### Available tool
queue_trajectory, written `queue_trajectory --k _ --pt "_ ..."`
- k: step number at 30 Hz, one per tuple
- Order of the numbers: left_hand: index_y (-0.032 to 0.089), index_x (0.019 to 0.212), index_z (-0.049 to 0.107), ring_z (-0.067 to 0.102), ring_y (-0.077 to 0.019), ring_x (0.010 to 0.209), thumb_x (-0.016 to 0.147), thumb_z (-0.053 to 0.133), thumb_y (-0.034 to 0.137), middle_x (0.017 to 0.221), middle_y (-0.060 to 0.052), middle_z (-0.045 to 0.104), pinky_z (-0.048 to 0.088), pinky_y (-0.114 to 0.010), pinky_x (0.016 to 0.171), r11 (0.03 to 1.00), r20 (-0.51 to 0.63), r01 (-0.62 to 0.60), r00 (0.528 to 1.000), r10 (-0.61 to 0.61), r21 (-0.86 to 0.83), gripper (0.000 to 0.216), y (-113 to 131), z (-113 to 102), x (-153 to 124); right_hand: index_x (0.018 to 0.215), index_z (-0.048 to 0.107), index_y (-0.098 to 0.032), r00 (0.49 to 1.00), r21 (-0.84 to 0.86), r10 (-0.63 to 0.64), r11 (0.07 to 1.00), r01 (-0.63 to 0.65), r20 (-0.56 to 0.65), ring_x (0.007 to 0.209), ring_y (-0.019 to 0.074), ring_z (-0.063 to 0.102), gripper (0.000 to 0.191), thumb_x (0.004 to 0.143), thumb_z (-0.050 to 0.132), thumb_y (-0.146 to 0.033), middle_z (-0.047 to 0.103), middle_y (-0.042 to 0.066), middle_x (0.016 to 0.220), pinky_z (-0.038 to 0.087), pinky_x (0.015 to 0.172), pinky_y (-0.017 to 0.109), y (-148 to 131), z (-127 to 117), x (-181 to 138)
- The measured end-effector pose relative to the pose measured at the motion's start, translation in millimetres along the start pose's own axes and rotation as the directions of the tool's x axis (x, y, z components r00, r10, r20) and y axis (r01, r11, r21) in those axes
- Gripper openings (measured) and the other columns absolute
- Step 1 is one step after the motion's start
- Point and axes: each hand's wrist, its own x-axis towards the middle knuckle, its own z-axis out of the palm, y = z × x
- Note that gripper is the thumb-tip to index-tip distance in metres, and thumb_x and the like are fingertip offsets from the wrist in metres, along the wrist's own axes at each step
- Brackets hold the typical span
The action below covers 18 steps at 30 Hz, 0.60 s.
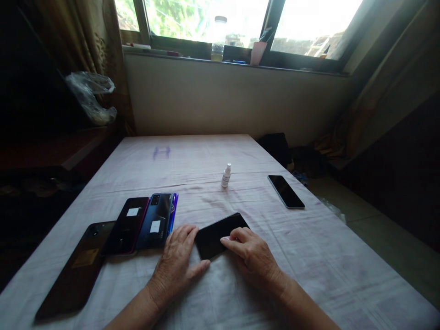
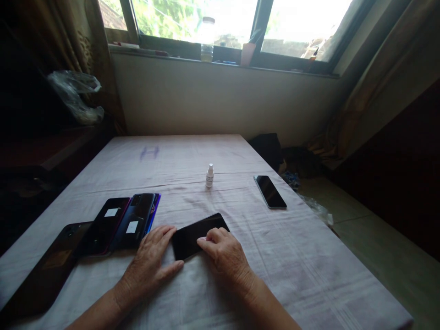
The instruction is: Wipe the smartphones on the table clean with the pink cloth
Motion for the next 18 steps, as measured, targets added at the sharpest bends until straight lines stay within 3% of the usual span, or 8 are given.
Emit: queue_trajectory --k 7,18 --pt "0.016 0.139 0.046 0.051 -0.0336 0.129 0.078 0.070 0.041 0.137 -0.015 0.057 0.042 -0.050 0.108 0.999 -0.005 0.027 1.000 -0.027 -0.019 0.070 3 1 0 0.110 0.071 -0.023 1.000 0.019 0.002 1.000 -0.001 -0.014 0.081 0.0175 0.056 0.035 0.086 0.053 -0.006 0.064 0.006 0.091 0.043 0.072 0.027 -4 -6 -10" --pt "0.019 0.139 0.046 0.051 -0.0338 0.129 0.078 0.069 0.041 0.137 -0.015 0.057 0.042 -0.050 0.108 0.999 0.020 0.042 0.999 -0.042 -0.026 0.069 3 0 1 0.108 0.075 -0.028 0.998 -0.085 0.060 0.995 -0.057 0.030 0.085 0.0182 0.057 0.034 0.087 0.056 -0.009 0.066 0.005 0.092 0.043 0.076 0.027 9 3 41"
